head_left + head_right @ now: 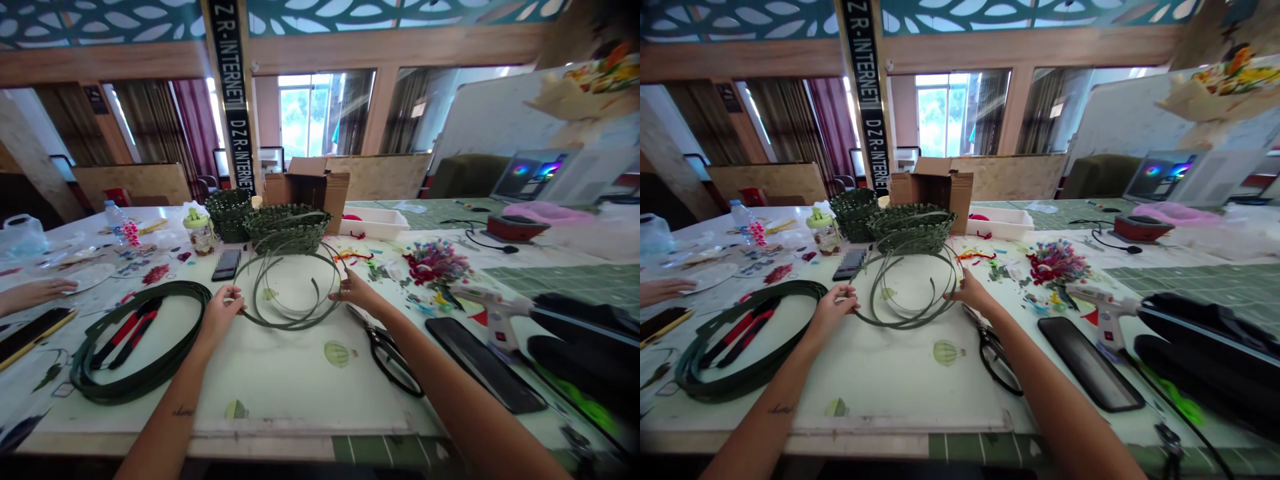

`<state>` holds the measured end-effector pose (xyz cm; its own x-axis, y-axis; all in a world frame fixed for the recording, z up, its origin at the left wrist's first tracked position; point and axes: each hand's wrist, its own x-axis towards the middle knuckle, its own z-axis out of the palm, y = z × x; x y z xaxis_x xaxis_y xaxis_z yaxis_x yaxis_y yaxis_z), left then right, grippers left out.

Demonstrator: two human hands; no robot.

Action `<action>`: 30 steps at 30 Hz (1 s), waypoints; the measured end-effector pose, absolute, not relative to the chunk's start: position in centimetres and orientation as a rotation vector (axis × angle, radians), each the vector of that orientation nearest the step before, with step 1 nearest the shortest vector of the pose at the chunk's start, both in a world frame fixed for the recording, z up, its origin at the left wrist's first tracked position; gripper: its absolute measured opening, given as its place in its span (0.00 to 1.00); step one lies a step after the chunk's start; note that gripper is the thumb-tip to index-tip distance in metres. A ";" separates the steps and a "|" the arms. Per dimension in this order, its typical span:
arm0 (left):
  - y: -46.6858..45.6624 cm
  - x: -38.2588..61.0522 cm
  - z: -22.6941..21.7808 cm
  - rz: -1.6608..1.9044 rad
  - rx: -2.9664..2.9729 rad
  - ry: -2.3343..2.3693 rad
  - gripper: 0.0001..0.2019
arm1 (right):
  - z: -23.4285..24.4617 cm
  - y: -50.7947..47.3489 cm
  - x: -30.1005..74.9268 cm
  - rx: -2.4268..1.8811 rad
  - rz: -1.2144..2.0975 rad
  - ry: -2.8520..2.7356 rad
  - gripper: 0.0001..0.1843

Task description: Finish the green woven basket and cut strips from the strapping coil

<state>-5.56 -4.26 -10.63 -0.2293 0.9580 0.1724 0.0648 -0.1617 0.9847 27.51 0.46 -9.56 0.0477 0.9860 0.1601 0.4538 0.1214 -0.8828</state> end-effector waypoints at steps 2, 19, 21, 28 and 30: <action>-4.3 -5.3 -10.6 1.532 1.123 1.239 0.18 | -9.1 -0.1 28.2 -1.454 0.835 -1.580 0.45; -4.0 -3.1 -5.8 1.499 0.331 0.617 0.13 | -8.2 -8.4 19.3 -1.092 0.110 -2.397 0.12; -3.3 -2.8 -4.9 1.512 0.325 0.582 0.12 | -8.2 -6.6 20.6 -1.182 -0.008 -2.362 0.06; 0.3 -2.3 -2.8 1.537 0.310 0.549 0.12 | -5.5 -6.1 26.2 -1.127 0.241 -2.113 0.07; 1.1 -1.7 -2.6 1.532 0.331 0.559 0.13 | -4.9 -7.6 26.1 -1.036 0.593 -2.012 0.11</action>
